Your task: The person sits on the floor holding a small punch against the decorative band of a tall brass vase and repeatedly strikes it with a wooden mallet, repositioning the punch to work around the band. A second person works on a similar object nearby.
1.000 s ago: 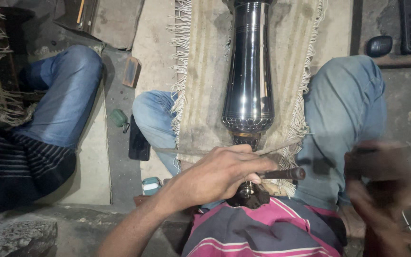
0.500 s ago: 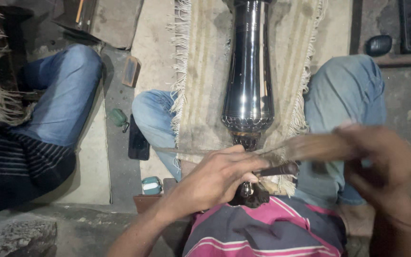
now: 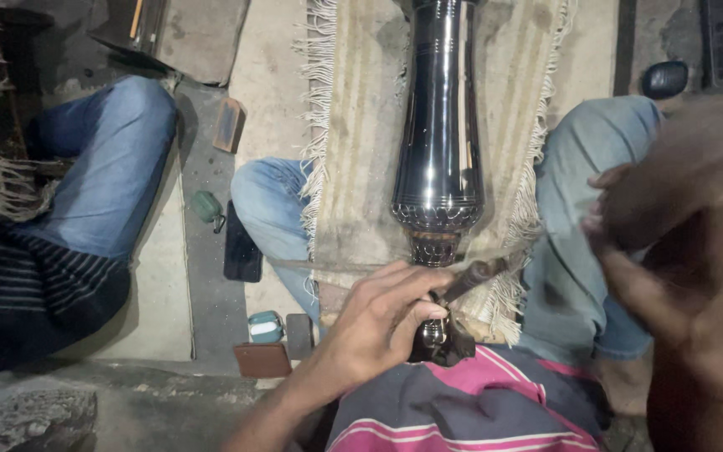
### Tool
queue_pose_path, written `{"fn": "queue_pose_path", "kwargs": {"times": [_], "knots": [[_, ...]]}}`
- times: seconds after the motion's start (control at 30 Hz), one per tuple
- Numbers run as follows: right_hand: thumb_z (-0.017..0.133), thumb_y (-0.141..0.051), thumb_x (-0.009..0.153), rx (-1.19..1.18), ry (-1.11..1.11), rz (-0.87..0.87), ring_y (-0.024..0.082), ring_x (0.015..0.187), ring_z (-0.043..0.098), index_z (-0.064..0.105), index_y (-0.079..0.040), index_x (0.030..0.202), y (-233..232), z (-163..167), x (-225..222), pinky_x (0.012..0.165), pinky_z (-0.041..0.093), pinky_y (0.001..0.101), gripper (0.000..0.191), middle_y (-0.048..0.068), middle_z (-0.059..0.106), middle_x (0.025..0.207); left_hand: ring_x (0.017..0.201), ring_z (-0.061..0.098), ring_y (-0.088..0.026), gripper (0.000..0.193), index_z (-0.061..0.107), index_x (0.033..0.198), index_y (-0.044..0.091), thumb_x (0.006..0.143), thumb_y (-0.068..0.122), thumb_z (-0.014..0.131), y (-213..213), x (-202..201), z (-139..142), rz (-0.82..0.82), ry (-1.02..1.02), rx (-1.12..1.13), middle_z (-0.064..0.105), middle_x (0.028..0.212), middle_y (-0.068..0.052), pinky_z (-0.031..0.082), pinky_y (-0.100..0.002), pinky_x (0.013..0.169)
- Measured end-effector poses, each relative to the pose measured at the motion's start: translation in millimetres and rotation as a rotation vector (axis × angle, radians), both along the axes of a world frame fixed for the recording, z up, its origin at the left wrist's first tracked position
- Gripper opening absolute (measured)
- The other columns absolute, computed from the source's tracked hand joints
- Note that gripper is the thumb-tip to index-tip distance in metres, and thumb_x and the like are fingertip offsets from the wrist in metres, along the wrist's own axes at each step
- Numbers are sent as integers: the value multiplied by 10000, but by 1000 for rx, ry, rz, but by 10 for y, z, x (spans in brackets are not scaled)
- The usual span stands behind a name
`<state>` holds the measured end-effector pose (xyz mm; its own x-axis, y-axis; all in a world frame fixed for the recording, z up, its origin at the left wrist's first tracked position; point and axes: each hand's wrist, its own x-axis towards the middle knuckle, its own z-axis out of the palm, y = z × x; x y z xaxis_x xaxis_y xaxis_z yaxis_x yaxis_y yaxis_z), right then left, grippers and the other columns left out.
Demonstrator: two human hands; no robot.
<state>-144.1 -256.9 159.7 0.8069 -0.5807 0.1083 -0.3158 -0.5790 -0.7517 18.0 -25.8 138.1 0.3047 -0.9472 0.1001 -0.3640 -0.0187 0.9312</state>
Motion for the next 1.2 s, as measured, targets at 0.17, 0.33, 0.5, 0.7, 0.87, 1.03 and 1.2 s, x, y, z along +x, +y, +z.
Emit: {"fn": "queue_pose_path", "kwargs": {"times": [0.17,0.33,0.5,0.7,0.87,1.03,1.2], "knots": [[740,-18,628,13,16,268,249,1138,694,511,-150,1465,-141,113,-48,959,565,375,878,59,676,1273,886,681,-275,247,661,1167,-17,925,28,682,65,-146,-23,170,42,134,735,986,-129,547,-373,822],[736,-147,534,-612,214,545,273,1078,713,553,-156,1490,-295,127,6,884,566,403,973,101,712,1288,882,734,-241,191,648,1132,-21,942,-8,659,79,-350,-71,370,155,93,738,986,-125,581,-338,794],[734,-45,775,-806,243,623,230,942,721,619,-246,1414,-201,254,272,799,578,365,679,50,758,1193,885,755,-240,207,632,1135,-15,929,-12,650,60,-527,-117,545,107,80,753,952,-119,583,-321,816],[737,-58,680,-732,108,616,231,903,720,733,-178,1293,-62,521,576,754,560,394,626,45,756,1141,800,777,-220,152,619,1086,5,939,10,655,78,-670,-158,640,131,143,752,892,-108,594,-304,729],[696,47,652,-609,18,511,264,939,720,678,-63,1351,-61,676,633,786,563,395,708,111,745,1168,752,771,-201,186,599,1103,2,944,46,685,84,-746,-191,710,150,149,753,875,-112,595,-298,684],[699,91,634,-564,-18,509,310,962,712,643,-40,1337,-109,661,549,811,555,413,718,155,722,1163,855,733,-152,184,583,1124,-9,969,27,675,99,-725,-225,688,106,82,742,948,-116,583,-284,762],[720,66,544,-333,5,393,299,919,716,647,-58,1380,4,656,565,739,550,382,848,157,736,1209,816,704,-118,164,587,1103,-6,972,37,675,118,-708,-220,663,280,155,747,917,-89,586,-261,723]]}}
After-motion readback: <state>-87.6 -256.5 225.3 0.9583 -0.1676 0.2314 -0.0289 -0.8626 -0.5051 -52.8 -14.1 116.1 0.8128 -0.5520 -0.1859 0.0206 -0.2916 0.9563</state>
